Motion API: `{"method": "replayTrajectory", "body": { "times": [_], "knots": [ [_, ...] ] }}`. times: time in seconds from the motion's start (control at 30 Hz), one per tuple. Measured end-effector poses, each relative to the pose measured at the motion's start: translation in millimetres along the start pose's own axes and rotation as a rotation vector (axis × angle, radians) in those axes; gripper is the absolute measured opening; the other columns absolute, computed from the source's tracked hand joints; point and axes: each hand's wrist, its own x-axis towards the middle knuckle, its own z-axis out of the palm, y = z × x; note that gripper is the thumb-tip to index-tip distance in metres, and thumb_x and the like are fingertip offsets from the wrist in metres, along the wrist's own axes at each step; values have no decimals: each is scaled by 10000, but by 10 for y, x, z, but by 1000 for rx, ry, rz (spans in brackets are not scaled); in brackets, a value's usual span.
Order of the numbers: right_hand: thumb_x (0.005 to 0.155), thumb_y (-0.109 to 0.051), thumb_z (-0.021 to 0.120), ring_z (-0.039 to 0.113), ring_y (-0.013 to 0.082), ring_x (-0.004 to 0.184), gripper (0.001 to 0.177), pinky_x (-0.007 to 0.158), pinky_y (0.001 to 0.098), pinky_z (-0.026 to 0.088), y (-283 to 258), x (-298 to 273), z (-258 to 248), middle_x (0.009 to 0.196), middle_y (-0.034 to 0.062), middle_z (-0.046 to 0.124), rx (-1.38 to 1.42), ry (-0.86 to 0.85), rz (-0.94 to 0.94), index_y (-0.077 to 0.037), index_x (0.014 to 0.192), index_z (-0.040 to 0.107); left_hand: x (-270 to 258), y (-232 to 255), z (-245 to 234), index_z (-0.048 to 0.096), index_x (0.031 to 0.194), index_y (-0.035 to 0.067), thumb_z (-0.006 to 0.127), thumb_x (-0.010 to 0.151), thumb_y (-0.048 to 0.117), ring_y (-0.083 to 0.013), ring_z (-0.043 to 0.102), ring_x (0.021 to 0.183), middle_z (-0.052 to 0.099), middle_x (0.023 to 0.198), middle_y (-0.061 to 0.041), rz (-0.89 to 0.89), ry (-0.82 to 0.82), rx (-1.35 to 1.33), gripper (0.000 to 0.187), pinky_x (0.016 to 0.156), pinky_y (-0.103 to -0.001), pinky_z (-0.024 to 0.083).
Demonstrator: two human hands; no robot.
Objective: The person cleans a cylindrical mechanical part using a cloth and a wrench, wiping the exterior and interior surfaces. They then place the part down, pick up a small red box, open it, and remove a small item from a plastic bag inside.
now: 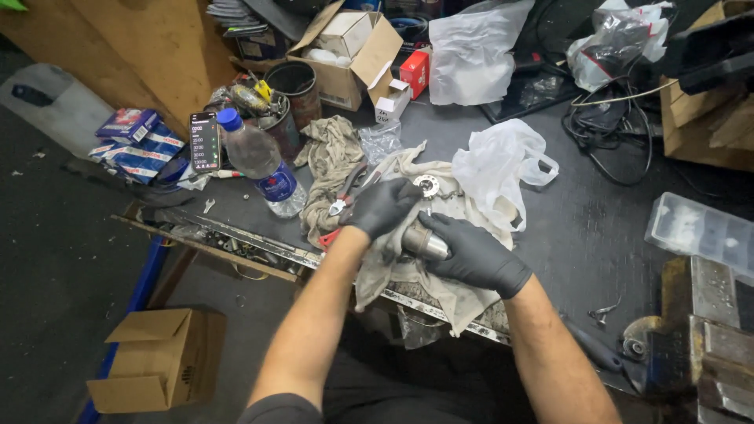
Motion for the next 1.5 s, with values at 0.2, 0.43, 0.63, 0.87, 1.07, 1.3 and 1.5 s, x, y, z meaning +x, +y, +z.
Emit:
{"method": "replayTrajectory", "body": {
  "times": [0.2,0.43,0.63,0.87,1.07,1.3,1.5],
  "knots": [
    [775,-426,772,437,388,1441,889,1108,600,413,-4,12,50,1601,99,432,-17,19,-30,-371,1567,370,-337,4,-170,608,1296,221,676,883,284,-462,623,1213,725,1145,-238,44,-22,-132,423,1030,-555,497],
    [779,-448,755,442,392,1439,933,1105,594,423,-46,-8,27,1601,108,429,-6,10,2,-375,1592,302,80,-143,89,712,1080,221,592,946,411,-359,691,1142,773,1046,-125,-64,158,-59,261,1018,-458,530],
    [772,-541,783,437,438,1420,977,1112,614,394,0,-52,-55,1558,176,456,65,29,-106,-296,1596,318,-265,-312,225,729,1163,75,669,957,304,-381,603,1285,715,1224,-220,-20,399,-432,314,1124,-475,453],
    [882,-645,564,483,445,1375,822,1168,583,365,-138,-79,-142,1482,207,535,189,-5,15,-277,1582,341,-233,-705,648,676,1078,163,564,1017,448,-342,687,1083,735,1024,-114,201,580,-140,312,1006,-460,518],
    [606,-762,781,543,410,1340,1168,1172,534,393,-89,-5,-87,1442,171,585,81,-29,94,-276,1575,346,-246,-746,630,614,1051,184,498,1063,424,-339,695,938,682,875,-106,324,609,7,267,933,-446,533],
    [487,-739,883,556,332,1338,1311,1138,523,428,-221,-9,34,1415,89,600,11,54,136,-330,1586,295,-334,-439,372,656,1003,210,443,1033,419,-314,688,939,667,816,-71,329,489,104,300,917,-430,531],
    [446,-554,900,631,376,1214,1385,1024,524,509,-239,-184,14,1316,120,664,-200,388,84,-206,1633,276,-81,-756,440,622,1136,205,471,1063,419,-312,669,1031,680,1005,-69,356,684,52,272,953,-427,535]
  ]
}}
